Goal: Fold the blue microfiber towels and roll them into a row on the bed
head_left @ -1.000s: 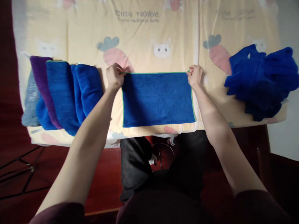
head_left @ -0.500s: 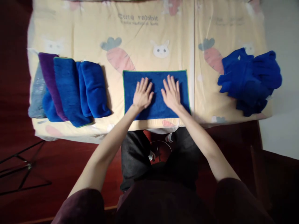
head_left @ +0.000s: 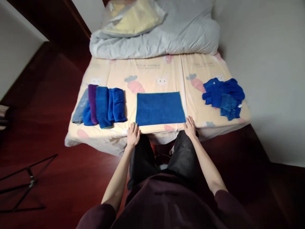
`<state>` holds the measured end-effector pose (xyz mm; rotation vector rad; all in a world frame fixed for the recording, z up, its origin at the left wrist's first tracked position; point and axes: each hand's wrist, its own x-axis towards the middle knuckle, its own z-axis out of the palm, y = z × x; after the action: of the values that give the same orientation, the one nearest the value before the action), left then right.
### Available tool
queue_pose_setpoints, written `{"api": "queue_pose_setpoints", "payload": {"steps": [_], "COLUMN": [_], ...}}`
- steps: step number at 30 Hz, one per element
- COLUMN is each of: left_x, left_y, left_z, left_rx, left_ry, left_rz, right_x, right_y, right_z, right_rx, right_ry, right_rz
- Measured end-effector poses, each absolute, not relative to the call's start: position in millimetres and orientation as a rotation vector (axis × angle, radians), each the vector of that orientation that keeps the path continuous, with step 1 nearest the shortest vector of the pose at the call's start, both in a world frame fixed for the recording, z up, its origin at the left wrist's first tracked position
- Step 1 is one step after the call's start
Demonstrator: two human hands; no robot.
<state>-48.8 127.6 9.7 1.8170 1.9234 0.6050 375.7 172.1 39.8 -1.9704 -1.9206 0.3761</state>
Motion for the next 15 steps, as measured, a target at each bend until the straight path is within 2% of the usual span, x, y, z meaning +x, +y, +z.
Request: {"api": "queue_pose_setpoints", "payload": {"steps": [5, 15], "left_x": [-61.5, -44.9], "left_y": [106.8, 152.6], "left_z": [12.1, 33.4], "left_rx": [1.667, 1.285], "left_ry": [1.913, 1.947], "left_rz": [0.669, 0.834], "right_x": [377.9, 366.7], "right_y": [142.7, 158.8], "right_z": [42.7, 43.5], "right_rx": [-1.961, -1.992], "right_ry": [-1.783, -1.826], "right_rz": [0.275, 0.332]}}
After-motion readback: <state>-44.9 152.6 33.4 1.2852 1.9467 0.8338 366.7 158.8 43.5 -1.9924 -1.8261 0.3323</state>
